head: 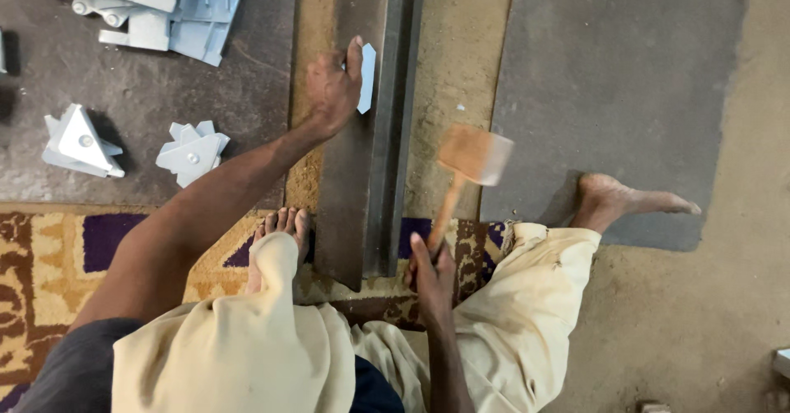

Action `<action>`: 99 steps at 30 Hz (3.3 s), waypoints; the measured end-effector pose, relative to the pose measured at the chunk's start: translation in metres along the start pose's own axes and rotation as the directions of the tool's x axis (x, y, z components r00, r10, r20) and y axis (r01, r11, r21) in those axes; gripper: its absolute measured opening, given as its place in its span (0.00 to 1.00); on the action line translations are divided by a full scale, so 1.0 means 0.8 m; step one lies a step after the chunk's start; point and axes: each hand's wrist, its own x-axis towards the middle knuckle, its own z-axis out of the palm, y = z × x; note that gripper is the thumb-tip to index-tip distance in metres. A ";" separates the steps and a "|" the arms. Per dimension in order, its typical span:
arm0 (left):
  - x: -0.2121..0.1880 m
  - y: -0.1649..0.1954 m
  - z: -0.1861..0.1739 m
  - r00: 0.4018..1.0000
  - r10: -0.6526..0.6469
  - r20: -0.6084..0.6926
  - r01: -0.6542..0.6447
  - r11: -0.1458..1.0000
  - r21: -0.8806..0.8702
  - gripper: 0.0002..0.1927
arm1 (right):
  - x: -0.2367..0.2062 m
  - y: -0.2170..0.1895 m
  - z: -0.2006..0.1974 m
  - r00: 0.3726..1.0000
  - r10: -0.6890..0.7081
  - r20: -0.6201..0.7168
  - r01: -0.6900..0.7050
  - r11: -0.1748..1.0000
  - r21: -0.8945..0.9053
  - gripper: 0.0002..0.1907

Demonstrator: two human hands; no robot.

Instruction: The person sits on the floor and bends small cut sheet-metal pieces by hand against a metal angle, tapping them with a wooden mallet to fold the edges. They place each finished piece on a growing pile and pick up the next flat piece to repeat the bending.

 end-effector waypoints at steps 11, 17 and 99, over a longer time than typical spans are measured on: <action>-0.008 0.001 0.022 0.998 -0.058 0.034 0.064 0.972 -0.228 0.35 | 0.022 -0.057 0.056 0.982 0.162 0.097 -0.174 0.977 0.126 0.25; -0.005 -0.001 0.020 0.996 -0.039 0.077 0.051 0.987 -0.155 0.36 | 0.014 -0.127 0.032 1.000 0.028 0.014 -0.030 0.981 0.193 0.24; 0.015 0.011 0.017 0.994 -0.072 0.080 0.075 0.996 -0.040 0.30 | 0.056 -0.087 0.024 0.979 0.144 0.143 -0.190 0.898 0.397 0.28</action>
